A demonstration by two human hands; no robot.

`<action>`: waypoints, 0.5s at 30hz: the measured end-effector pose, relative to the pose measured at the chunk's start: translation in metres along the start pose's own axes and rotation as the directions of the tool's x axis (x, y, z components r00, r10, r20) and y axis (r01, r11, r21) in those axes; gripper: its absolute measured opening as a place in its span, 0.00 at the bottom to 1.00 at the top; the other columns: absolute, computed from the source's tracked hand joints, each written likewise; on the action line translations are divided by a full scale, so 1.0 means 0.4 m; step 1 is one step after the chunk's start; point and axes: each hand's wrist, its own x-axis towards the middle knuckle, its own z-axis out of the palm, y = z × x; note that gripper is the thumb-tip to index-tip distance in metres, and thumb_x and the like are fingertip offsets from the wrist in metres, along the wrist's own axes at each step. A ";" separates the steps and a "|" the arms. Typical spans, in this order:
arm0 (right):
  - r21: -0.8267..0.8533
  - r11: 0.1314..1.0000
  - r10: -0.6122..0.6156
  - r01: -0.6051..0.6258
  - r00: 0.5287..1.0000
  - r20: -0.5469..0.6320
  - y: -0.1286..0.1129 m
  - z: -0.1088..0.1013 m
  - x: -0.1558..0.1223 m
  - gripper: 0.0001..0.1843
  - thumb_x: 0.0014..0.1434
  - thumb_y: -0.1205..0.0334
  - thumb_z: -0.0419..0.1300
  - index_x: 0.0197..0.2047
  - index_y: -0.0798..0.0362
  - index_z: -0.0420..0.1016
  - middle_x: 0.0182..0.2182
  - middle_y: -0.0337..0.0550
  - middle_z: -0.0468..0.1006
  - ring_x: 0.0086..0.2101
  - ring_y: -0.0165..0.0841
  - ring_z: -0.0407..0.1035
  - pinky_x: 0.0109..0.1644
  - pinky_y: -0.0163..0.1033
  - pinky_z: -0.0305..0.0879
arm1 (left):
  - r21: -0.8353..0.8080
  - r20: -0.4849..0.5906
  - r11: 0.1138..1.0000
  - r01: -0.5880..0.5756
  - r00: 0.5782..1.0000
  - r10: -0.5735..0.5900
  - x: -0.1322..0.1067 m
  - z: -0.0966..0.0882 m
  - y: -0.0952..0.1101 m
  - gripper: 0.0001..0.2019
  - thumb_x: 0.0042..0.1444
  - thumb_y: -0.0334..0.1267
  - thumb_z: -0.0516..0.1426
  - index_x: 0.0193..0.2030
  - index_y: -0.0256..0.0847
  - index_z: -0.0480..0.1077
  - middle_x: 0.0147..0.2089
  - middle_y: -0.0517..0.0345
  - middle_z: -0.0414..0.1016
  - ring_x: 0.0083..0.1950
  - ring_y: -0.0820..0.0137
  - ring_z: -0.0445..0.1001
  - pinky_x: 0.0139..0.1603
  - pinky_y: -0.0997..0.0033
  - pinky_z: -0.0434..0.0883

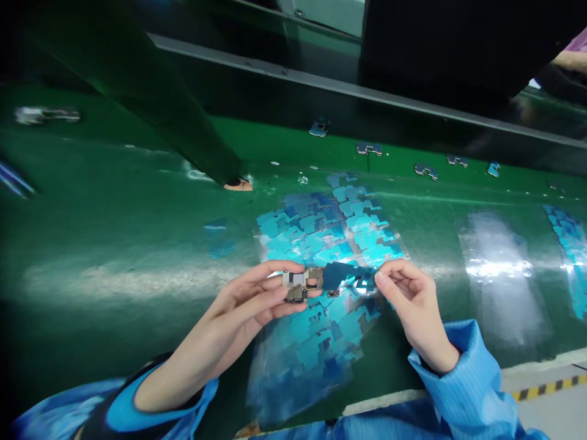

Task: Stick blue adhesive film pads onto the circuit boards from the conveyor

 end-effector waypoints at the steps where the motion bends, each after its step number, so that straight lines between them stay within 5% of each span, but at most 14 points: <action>1: 0.002 1.000 0.003 -0.003 1.000 0.002 0.000 0.000 0.000 0.06 0.56 0.59 0.66 0.30 0.50 0.75 0.25 0.34 0.71 0.25 0.22 0.61 0.29 0.27 0.57 | -0.013 -0.002 1.000 0.014 1.000 -0.014 0.001 -0.001 0.000 0.09 0.53 0.41 0.64 0.42 0.45 0.78 0.42 0.57 0.81 0.44 0.66 0.78 0.44 0.71 0.78; 6: 0.002 1.000 0.015 -0.015 1.000 0.000 -0.001 -0.001 0.000 0.07 0.55 0.58 0.67 0.30 0.51 0.76 0.24 0.33 0.71 0.25 0.22 0.61 0.29 0.26 0.58 | -0.065 0.036 0.996 0.057 0.998 -0.054 0.011 -0.005 -0.005 0.08 0.54 0.43 0.64 0.34 0.42 0.80 0.40 0.58 0.77 0.44 0.67 0.76 0.46 0.70 0.78; 9: -0.014 1.000 0.023 -0.023 1.000 -0.019 0.002 -0.003 0.003 0.09 0.54 0.56 0.68 0.29 0.51 0.76 0.23 0.34 0.71 0.25 0.22 0.62 0.28 0.26 0.59 | -0.051 0.013 0.999 -0.017 1.000 0.018 0.018 -0.022 0.006 0.11 0.52 0.47 0.65 0.30 0.41 0.79 0.35 0.59 0.77 0.44 0.66 0.78 0.48 0.70 0.76; 15: 0.001 0.995 0.099 -0.100 0.985 -0.143 0.039 -0.028 0.003 0.14 0.44 0.54 0.73 0.29 0.52 0.78 0.25 0.37 0.75 0.27 0.25 0.68 0.28 0.23 0.66 | -0.041 -0.200 0.973 -0.226 0.956 0.214 0.018 -0.142 0.101 0.24 0.52 0.60 0.59 0.31 0.37 0.78 0.40 0.49 0.80 0.52 0.55 0.77 0.51 0.63 0.73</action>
